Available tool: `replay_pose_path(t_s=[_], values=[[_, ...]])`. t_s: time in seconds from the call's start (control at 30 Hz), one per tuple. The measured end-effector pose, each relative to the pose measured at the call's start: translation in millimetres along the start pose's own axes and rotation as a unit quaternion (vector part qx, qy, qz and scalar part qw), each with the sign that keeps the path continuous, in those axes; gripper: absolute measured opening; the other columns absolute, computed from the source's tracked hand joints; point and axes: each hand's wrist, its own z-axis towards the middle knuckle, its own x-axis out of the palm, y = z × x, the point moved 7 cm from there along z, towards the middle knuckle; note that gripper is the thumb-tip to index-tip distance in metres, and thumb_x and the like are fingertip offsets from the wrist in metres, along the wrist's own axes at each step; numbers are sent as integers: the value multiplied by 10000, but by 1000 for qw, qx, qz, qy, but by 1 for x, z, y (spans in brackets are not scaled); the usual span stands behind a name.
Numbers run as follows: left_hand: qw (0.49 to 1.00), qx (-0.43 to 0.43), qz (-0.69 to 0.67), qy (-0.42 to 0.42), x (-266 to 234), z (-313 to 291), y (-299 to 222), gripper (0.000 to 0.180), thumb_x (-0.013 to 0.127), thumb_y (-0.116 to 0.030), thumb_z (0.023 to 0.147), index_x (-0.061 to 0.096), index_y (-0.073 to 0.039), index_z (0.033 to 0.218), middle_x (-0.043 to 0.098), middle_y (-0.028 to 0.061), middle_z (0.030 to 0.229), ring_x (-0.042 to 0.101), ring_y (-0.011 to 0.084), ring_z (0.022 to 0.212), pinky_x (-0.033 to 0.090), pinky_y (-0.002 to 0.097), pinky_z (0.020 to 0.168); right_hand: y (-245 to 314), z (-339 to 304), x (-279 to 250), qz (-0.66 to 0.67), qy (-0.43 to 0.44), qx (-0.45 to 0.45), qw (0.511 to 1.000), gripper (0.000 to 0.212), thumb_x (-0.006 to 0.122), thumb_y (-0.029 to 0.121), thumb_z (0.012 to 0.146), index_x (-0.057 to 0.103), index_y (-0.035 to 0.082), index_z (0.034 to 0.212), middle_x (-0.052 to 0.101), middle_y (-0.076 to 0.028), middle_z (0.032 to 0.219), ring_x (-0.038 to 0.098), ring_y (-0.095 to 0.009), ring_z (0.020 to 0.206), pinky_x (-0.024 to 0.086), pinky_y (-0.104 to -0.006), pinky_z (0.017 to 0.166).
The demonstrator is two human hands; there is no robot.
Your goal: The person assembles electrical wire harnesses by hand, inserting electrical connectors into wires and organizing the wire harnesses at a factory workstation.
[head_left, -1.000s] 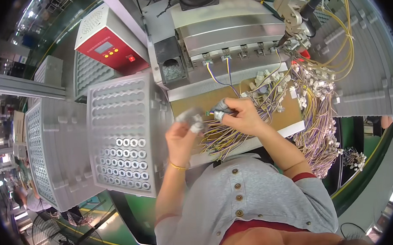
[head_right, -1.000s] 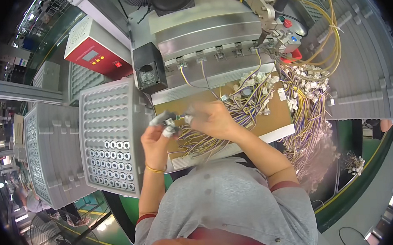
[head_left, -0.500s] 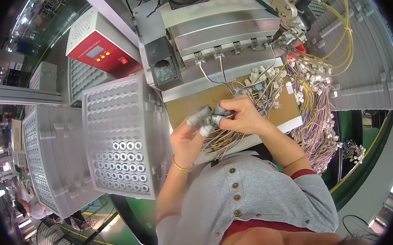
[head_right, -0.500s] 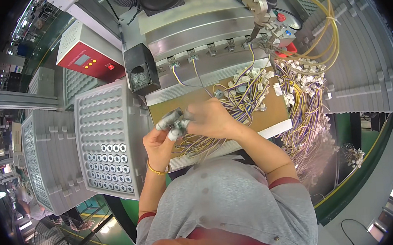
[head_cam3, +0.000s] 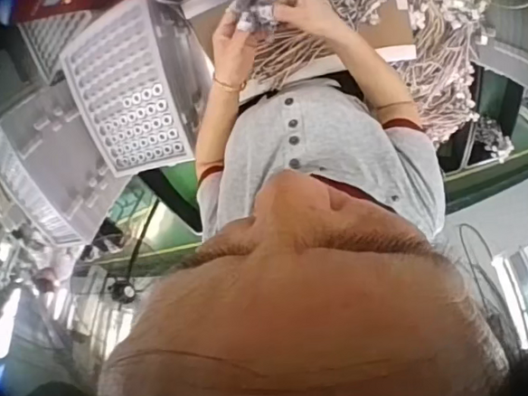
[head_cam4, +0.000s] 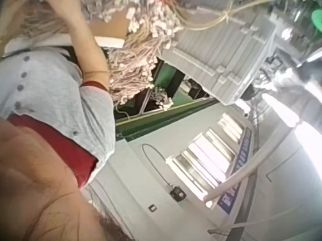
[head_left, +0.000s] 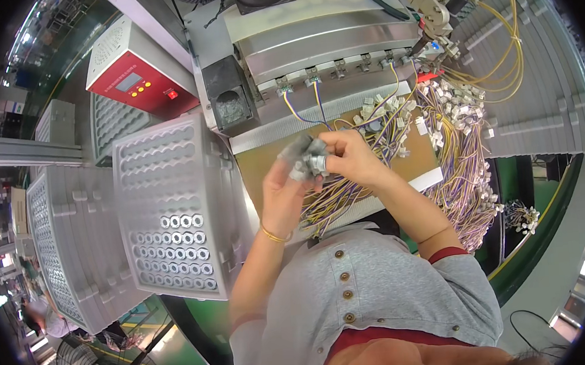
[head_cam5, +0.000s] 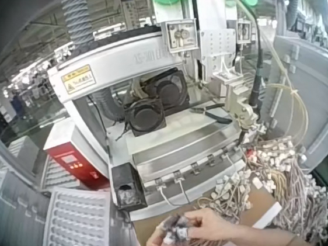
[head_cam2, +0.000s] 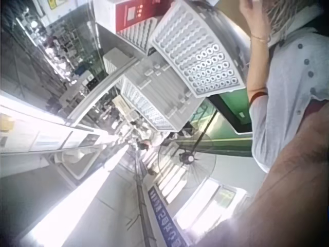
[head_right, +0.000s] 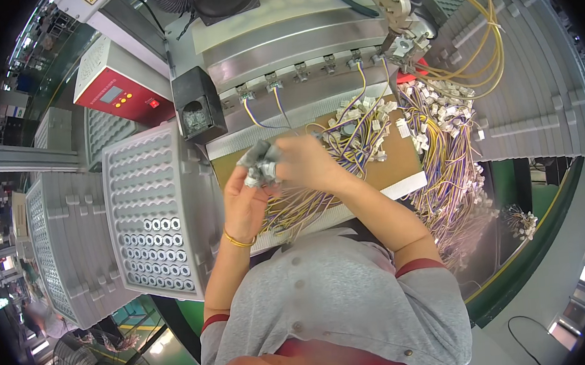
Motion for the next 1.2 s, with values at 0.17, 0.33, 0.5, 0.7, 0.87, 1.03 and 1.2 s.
replay_pose_path(t_s=[0.17,0.33,0.5,0.7,0.87,1.03,1.2], values=[[719,224,651,93,-2,-1,19,350,610,-42,678,573,-44,1026,559,101,760,534,232,688,446,322,602,-8,6,-70,49,-259,-35,964,47,526,51,730,557,16,733,523,6,631,429,-37,457,350,-179,440],[708,252,649,116,-5,-4,30,145,598,-11,626,628,-45,764,519,85,594,474,247,601,405,346,536,-28,24,-99,209,-366,-89,903,115,460,80,793,521,4,732,531,-63,614,444,-109,384,376,-218,371],[630,276,717,112,7,-19,7,59,595,-14,608,553,-35,643,524,79,600,490,236,562,411,329,509,-18,24,-96,160,-347,-85,920,150,460,106,802,518,-27,762,587,-135,702,537,-146,444,448,-231,426],[656,273,702,42,3,-29,-35,127,596,8,599,603,-40,717,537,83,610,512,229,543,423,316,503,-22,45,-91,242,-364,-92,894,194,466,127,805,530,-56,815,600,-131,667,589,-195,501,463,-265,441],[724,241,646,10,-11,-32,-53,237,585,73,596,633,-35,802,595,90,682,543,218,564,442,286,523,5,17,-104,-231,-324,-94,913,187,535,144,792,572,-33,744,593,-68,579,602,-117,557,418,-233,445],[652,371,661,-6,6,-46,-61,279,577,89,580,625,-14,834,593,97,699,539,243,563,443,291,520,31,-11,-23,-283,-124,-200,930,98,583,80,732,577,-17,742,591,-58,600,553,-95,544,429,-231,492],[574,433,695,-2,10,-54,-66,318,627,-10,572,623,-28,890,580,99,735,515,231,584,438,310,517,1,-14,19,-257,131,-120,950,92,588,91,746,602,7,781,594,-53,657,534,-89,592,422,-239,537]])
